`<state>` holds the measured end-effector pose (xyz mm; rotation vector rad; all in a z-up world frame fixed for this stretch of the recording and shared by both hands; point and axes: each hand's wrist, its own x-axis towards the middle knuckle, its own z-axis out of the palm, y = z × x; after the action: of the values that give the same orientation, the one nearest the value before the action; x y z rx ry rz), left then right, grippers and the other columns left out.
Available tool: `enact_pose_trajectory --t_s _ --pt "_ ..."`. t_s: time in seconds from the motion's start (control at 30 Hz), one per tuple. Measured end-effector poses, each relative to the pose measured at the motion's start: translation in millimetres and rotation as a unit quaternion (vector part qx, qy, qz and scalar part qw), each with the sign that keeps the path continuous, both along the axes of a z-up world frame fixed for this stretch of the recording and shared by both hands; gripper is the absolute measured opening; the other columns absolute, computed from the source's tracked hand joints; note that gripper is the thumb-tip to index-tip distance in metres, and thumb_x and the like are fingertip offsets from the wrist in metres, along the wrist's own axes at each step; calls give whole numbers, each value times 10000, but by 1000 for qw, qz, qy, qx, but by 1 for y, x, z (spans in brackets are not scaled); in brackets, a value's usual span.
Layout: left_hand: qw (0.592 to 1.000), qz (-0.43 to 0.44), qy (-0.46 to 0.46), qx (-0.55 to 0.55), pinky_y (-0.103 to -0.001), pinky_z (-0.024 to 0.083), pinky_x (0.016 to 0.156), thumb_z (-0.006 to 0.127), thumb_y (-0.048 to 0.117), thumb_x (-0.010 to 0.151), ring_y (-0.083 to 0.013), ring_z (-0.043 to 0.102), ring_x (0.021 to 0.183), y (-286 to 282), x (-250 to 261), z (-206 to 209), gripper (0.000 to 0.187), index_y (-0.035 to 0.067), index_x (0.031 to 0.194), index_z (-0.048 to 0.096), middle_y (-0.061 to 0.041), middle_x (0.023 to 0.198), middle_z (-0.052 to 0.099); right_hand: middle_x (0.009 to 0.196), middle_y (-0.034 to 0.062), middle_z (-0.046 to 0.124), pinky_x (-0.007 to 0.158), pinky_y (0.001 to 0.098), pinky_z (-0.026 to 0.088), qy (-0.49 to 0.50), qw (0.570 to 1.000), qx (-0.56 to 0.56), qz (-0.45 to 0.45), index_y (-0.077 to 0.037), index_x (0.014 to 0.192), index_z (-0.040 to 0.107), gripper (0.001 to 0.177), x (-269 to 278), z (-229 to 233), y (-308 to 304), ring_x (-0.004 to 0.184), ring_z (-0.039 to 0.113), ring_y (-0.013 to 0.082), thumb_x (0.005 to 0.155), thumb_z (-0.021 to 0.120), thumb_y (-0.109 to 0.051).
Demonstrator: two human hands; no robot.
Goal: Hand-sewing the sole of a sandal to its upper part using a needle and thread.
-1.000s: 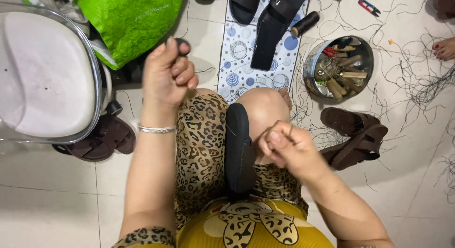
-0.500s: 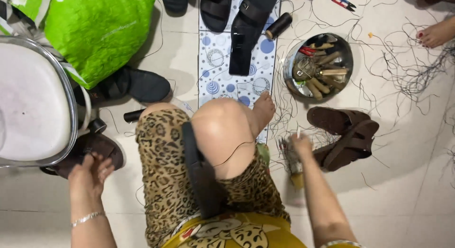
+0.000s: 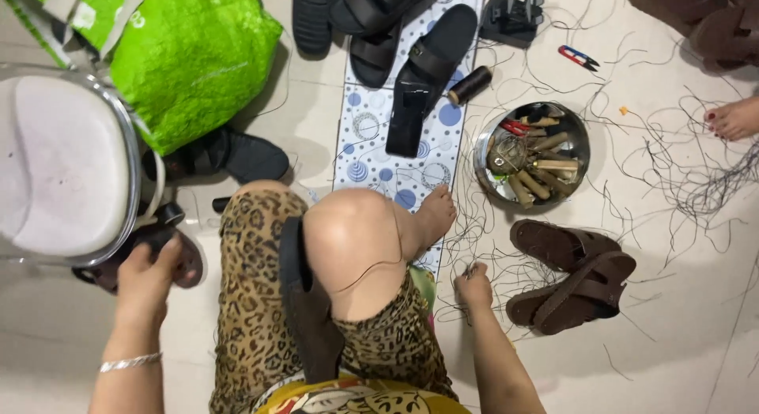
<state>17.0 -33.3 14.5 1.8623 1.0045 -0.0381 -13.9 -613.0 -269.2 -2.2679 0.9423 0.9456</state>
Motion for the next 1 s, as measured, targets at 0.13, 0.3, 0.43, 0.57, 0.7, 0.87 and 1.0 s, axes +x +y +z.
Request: enact_pose_trajectory --t_s 0.13,0.3,0.43,0.57,0.7,0.87,1.0 --pt "985 -80 -16 155 -343 492 732 686 196 1002 -258 602 771 -51 19 55 324 -117 1074 648 -205 903 679 1417 201 566 964 418 527 -120 980 102 -123 -106 1516 424 679 34 48 -7 1123 654 316 875 631 -189" --pt "882 -304 -338 128 -344 498 1049 751 12 820 -246 624 1140 -149 41 172 509 -40 1297 583 -139 1320 612 1014 118 643 361 187 396 -261 713 590 -273 -212 1658 218 838 81 144 -29 581 567 114 896 549 -98" --pt "725 -491 -392 283 -558 283 1165 783 433 830 -414 339 1403 -192 46 187 422 18 826 708 -201 1426 520 1035 150 609 428 191 447 -299 589 712 -237 -70 1626 251 839 97 263 5 861 591 218 868 604 -138" --pt "704 -470 -449 284 -540 360 1054 722 142 819 -384 542 1232 -201 43 166 144 53 724 659 -155 1066 640 1009 105 583 421 166 418 -275 592 732 -194 -41 1551 382 584 103 290 19 843 566 190 1002 504 -200" --pt "854 -216 -392 -264 -275 590 724 698 158 963 -127 682 750 -167 23 176 146 23 913 723 -41 700 698 839 160 662 341 175 461 -273 609 738 -103 -142 1611 306 563 93 329 60 746 713 286 1080 442 -270" --pt "782 -77 -413 -460 -345 569 456 647 141 999 -238 606 504 -158 24 160 210 -54 924 624 -83 497 450 809 195 682 338 215 490 -360 694 620 69 -177 1509 474 471 83 365 120 649 673 264 1038 485 -188" --pt "793 -116 -397 -447 -259 519 415 673 194 988 -150 578 469 -164 28 178 192 8 945 650 3 479 442 984 166 734 552 273 578 -495 709 407 294 -32 1358 652 439 80 400 162 799 690 221 920 652 -8"
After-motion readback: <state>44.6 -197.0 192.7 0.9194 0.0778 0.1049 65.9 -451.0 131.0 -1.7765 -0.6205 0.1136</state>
